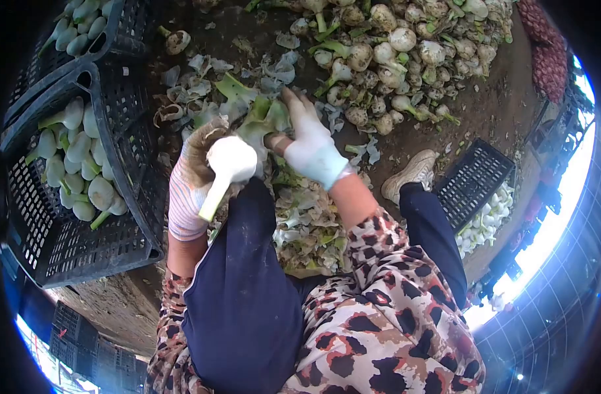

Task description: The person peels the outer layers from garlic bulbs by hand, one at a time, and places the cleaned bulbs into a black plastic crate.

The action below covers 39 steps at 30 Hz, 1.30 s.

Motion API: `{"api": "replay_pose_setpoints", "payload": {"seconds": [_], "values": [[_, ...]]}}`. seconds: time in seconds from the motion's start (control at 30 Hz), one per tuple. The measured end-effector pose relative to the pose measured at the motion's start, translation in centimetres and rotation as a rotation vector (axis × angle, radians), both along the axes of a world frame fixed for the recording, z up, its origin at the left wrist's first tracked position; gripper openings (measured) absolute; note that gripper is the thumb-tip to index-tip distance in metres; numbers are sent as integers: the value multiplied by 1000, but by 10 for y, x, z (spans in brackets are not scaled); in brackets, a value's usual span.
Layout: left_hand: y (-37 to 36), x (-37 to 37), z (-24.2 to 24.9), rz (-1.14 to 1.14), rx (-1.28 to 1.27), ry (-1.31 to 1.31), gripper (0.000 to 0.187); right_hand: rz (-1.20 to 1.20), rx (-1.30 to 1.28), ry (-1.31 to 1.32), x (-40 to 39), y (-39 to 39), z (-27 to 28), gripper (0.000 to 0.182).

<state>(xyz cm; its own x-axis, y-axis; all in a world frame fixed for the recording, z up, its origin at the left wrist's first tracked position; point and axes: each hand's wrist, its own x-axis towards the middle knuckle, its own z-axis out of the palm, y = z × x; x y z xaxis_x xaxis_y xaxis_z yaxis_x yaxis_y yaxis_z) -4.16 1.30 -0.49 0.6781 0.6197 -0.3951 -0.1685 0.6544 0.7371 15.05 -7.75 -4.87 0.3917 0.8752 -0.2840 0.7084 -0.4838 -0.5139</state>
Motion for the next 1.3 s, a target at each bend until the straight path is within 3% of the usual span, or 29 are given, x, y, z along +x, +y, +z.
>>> {"api": "replay_pose_setpoints", "payload": {"seconds": [0.07,0.17,0.2,0.23,0.3,0.37,0.43,0.47,0.6,0.67,0.7,0.8,0.87,0.9,0.97,1.1,1.17,1.3], "values": [[-3,4,2,38,0,117,77,-426,126,1215,0,5,32,69],[-6,7,-4,22,20,104,64,-259,-19,1251,-4,7,68,71],[-6,9,-2,-3,198,243,53,-370,45,1381,-9,6,66,67],[-4,9,0,-3,199,243,53,-369,46,1381,-9,6,66,67],[2,7,5,-79,651,469,48,-341,100,1333,-8,7,65,64],[3,3,16,-107,635,548,43,-314,165,1259,-11,5,60,60],[6,4,18,-211,751,610,40,-24,78,742,-8,6,64,57],[7,6,16,-215,847,628,35,87,216,588,-8,6,59,54],[9,5,8,-193,1001,597,28,112,228,587,-5,6,59,56],[15,5,18,-307,1239,590,18,155,211,531,-6,7,63,55],[14,4,16,-305,1240,592,18,157,212,531,-5,7,62,55],[10,4,5,-258,1062,654,11,134,133,622,-6,3,60,58],[6,4,2,-218,560,672,10,-349,70,1299,-13,-1,62,64],[3,3,0,-218,557,672,10,-349,67,1299,-13,-2,60,64],[-3,3,-6,28,-123,432,10,-412,131,1483,-12,-3,55,69],[-8,6,6,118,47,420,16,-407,78,1404,-11,-2,54,68],[-6,2,7,77,-4,415,20,-379,65,1361,-9,1,60,69],[-4,4,-3,25,225,444,20,-309,29,1228,-11,0,51,72]]}}
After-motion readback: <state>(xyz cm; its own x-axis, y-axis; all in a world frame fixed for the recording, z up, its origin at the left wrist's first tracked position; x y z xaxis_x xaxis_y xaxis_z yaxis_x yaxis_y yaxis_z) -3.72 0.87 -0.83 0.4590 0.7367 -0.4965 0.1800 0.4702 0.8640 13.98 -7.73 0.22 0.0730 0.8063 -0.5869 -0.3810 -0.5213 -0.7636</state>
